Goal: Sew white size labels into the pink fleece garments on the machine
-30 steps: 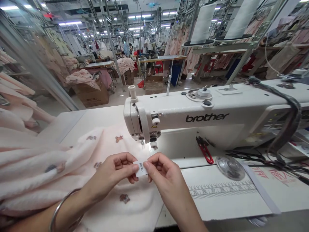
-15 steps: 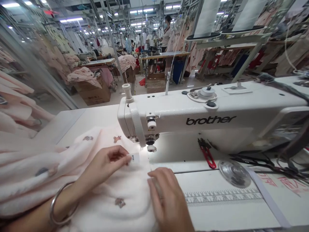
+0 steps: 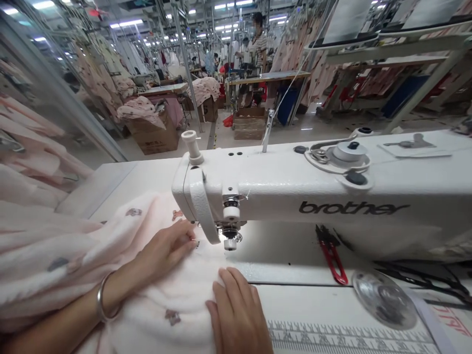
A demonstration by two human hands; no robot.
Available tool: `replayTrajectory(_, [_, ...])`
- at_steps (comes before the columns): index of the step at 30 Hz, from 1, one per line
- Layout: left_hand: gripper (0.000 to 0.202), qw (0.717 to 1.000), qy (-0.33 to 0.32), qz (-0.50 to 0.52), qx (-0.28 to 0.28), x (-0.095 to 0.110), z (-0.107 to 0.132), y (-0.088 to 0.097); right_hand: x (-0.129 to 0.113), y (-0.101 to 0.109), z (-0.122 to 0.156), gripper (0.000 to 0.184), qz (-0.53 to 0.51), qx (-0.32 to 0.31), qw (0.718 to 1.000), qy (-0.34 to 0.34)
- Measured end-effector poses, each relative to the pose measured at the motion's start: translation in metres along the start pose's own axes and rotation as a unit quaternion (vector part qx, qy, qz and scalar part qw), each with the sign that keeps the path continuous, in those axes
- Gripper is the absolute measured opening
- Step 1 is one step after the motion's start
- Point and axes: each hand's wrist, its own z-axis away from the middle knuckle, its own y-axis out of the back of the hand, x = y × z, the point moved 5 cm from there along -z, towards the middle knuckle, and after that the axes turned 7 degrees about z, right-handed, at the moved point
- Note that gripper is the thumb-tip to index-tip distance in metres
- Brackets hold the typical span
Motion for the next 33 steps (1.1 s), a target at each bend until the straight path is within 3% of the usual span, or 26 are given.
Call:
replayTrajectory(3, [0.015,1.000,0.019,0.000,0.022,0.023,0.001,0.004,0.009,0.003,-0.008,0.013,-0.061,0.020,0.996,-0.056])
replayTrajectory(5, [0.018,0.995,0.080,0.059,-0.007,0.028,0.000,-0.002,0.013,0.001,-0.013,0.013,-0.084,0.014,0.993,-0.078])
replayTrajectory(8, [0.020,0.969,0.177,0.159,-0.063,0.020,-0.002,-0.022,0.015,-0.001,-0.015,0.004,-0.100,0.027,0.991,-0.080])
replayTrajectory(10, [0.018,0.958,0.202,0.195,-0.063,0.009,-0.005,-0.033,0.015,-0.002,-0.013,0.014,-0.086,0.044,0.992,-0.082])
replayTrajectory(13, [0.021,0.957,0.208,0.196,-0.050,-0.004,-0.007,-0.043,0.013,-0.004,-0.008,0.039,-0.059,0.043,0.995,-0.062])
replayTrajectory(15, [0.023,0.959,0.211,0.185,-0.040,-0.008,-0.008,-0.045,0.011,-0.005,-0.006,0.043,-0.050,0.033,0.997,-0.051])
replayTrajectory(33, [0.017,0.950,0.243,0.191,-0.035,-0.010,-0.008,-0.044,0.010,-0.009,-0.004,0.043,-0.033,0.005,0.998,-0.045])
